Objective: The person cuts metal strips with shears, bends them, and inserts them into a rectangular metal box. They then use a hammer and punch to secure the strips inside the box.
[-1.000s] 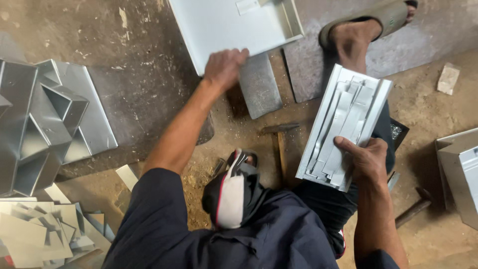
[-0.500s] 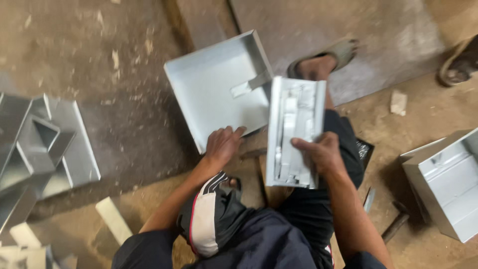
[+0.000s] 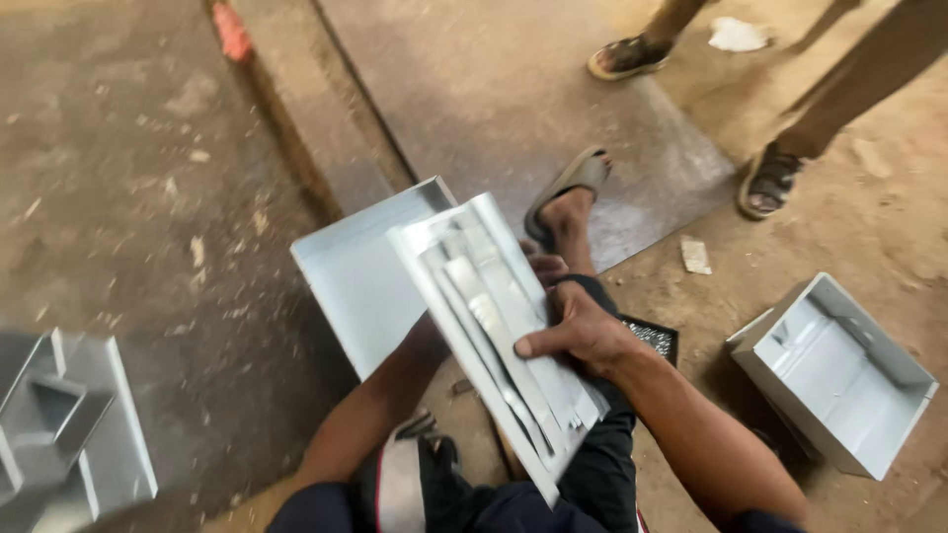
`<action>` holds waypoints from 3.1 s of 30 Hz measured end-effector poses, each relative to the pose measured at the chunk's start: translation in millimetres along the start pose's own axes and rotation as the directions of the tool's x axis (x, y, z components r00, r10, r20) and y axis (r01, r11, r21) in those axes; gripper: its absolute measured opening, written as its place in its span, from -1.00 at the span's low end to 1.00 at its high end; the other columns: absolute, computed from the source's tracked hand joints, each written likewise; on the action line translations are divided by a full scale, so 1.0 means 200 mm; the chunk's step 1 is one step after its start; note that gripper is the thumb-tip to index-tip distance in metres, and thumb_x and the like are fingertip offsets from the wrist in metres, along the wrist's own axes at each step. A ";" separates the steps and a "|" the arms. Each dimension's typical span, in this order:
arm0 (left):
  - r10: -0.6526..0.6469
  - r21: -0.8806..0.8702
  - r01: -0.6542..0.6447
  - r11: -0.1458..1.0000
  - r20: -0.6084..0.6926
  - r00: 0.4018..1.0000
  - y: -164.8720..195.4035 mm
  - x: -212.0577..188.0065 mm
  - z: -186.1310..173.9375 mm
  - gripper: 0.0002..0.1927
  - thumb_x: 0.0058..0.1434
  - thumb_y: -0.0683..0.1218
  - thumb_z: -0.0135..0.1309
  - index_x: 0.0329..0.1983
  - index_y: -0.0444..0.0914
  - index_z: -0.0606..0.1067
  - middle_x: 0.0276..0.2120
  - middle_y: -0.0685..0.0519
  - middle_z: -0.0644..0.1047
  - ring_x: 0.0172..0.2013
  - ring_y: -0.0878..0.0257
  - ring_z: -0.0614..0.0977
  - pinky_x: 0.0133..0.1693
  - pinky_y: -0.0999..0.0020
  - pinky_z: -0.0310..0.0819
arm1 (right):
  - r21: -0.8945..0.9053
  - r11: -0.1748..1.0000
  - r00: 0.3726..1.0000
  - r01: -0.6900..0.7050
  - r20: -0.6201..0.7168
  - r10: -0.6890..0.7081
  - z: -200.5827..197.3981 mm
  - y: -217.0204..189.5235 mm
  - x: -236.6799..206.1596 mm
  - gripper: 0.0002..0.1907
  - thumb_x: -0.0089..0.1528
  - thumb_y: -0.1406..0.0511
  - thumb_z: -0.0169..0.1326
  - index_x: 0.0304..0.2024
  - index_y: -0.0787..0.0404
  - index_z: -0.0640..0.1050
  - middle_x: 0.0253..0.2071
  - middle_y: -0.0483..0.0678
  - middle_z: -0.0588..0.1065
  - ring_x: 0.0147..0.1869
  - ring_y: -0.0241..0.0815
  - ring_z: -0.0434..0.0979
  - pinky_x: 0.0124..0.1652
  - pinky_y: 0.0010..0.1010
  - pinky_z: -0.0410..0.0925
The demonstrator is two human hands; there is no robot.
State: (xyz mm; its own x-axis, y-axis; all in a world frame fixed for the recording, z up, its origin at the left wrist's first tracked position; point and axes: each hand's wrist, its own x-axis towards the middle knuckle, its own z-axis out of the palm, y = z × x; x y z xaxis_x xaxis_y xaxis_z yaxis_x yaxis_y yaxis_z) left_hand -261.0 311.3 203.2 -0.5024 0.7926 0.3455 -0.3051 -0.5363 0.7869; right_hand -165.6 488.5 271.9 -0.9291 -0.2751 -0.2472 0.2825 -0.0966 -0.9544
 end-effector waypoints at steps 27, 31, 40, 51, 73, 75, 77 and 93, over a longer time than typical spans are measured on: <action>0.478 -0.300 -0.475 0.827 0.819 0.316 0.62 0.11 0.33 -0.66 0.45 0.04 0.05 -0.09 -0.36 0.59 -0.09 -0.21 0.63 0.03 -0.06 0.68 0.18 -0.04 0.54 | -0.732 0.681 0.740 -0.016 0.449 0.501 0.31 -0.66 -0.09 -0.57 -0.07 0.18 0.50 -0.32 0.32 0.65 -0.43 -0.10 0.62 -0.34 -0.29 0.58 -0.39 -0.45 0.42; 0.477 -0.290 -0.490 0.822 0.821 0.314 0.66 0.09 0.32 -0.72 0.46 -0.01 0.03 -0.02 -0.31 0.59 -0.04 -0.19 0.63 0.08 -0.04 0.67 0.20 -0.04 0.53 | -0.829 0.560 0.777 -0.005 0.349 0.524 0.31 -0.70 -0.10 -0.47 -0.12 0.04 0.47 -0.37 0.30 0.61 -0.52 -0.08 0.57 -0.46 -0.23 0.55 -0.47 -0.41 0.39; 0.616 -0.432 -0.502 0.750 0.731 0.292 0.67 0.09 0.44 -0.78 0.44 -0.10 0.03 -0.01 -0.35 0.56 -0.10 -0.30 0.61 0.02 -0.13 0.68 0.10 -0.09 0.60 | -0.725 0.689 0.725 -0.003 0.473 0.500 0.33 -0.70 -0.11 -0.47 -0.05 0.01 0.43 -0.30 0.31 0.64 -0.43 -0.09 0.62 -0.36 -0.22 0.62 -0.37 -0.46 0.45; 0.652 -0.380 -0.582 0.719 0.659 0.374 0.59 0.04 0.22 -0.77 0.38 -0.11 0.10 -0.07 -0.40 0.56 -0.15 -0.34 0.62 -0.05 -0.18 0.72 0.01 -0.15 0.65 | -0.750 0.511 0.908 0.420 0.340 -0.246 0.34 -0.79 -0.34 -0.16 0.33 -0.19 -0.10 0.38 0.31 0.27 0.37 0.25 0.34 0.45 0.18 0.40 0.25 0.00 0.29; 0.268 0.291 -0.153 0.944 -0.412 0.871 0.19 -0.35 -0.07 -0.63 0.27 -0.34 0.03 0.16 -0.36 0.44 -0.09 -0.11 0.60 -0.08 0.08 0.67 0.03 0.18 0.61 | -0.791 0.565 0.962 0.232 0.099 -0.256 0.13 0.02 -0.31 -0.82 0.24 0.26 0.21 -0.18 0.23 0.60 -0.45 0.08 0.55 -0.43 0.03 0.53 -0.42 -0.29 0.38; 0.038 -0.234 -0.194 0.953 -0.541 0.840 0.10 -0.39 -0.23 -0.58 0.15 -0.41 0.17 0.10 -0.41 0.46 -0.10 -0.10 0.61 -0.11 0.09 0.68 -0.03 0.14 0.63 | -0.733 0.474 0.857 0.489 0.303 -0.417 0.06 0.21 -0.11 -0.83 0.31 0.29 0.22 -0.32 0.25 0.57 -0.47 -0.03 0.48 -0.43 -0.17 0.53 -0.41 -0.33 0.33; -0.093 -0.234 -0.077 0.969 -0.637 0.765 0.03 -0.42 -0.43 -0.64 0.22 -0.36 0.21 0.08 -0.45 0.46 -0.09 -0.14 0.61 -0.11 0.04 0.68 -0.01 0.05 0.64 | -0.426 0.894 0.985 -0.141 -0.153 0.082 0.08 0.43 0.09 -0.79 0.25 0.34 0.28 -0.43 0.36 0.61 -0.58 -0.05 0.45 -0.51 -0.19 0.40 -0.56 -0.32 0.22; -0.375 -0.368 0.069 0.927 -0.916 0.144 -0.15 -0.57 -1.10 -0.49 -0.01 -0.37 0.31 0.03 -0.57 0.46 -0.14 -0.36 0.60 -0.13 -0.28 0.68 -0.14 -0.44 0.62 | 0.343 0.825 0.879 -0.449 0.000 0.478 0.02 1.04 0.98 -0.46 0.09 0.53 0.27 -0.10 0.33 0.17 -0.12 0.25 0.45 -0.12 0.17 0.63 -0.23 -0.02 0.60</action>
State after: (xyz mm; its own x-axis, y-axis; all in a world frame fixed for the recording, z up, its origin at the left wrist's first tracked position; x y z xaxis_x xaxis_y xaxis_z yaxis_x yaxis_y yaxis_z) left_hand -372.3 173.9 27.1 -0.6992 0.0497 -0.7132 -0.6153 -0.5496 0.5650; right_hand -287.5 410.6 25.3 -0.6812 -0.2881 -0.6730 0.7320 -0.2843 -0.6192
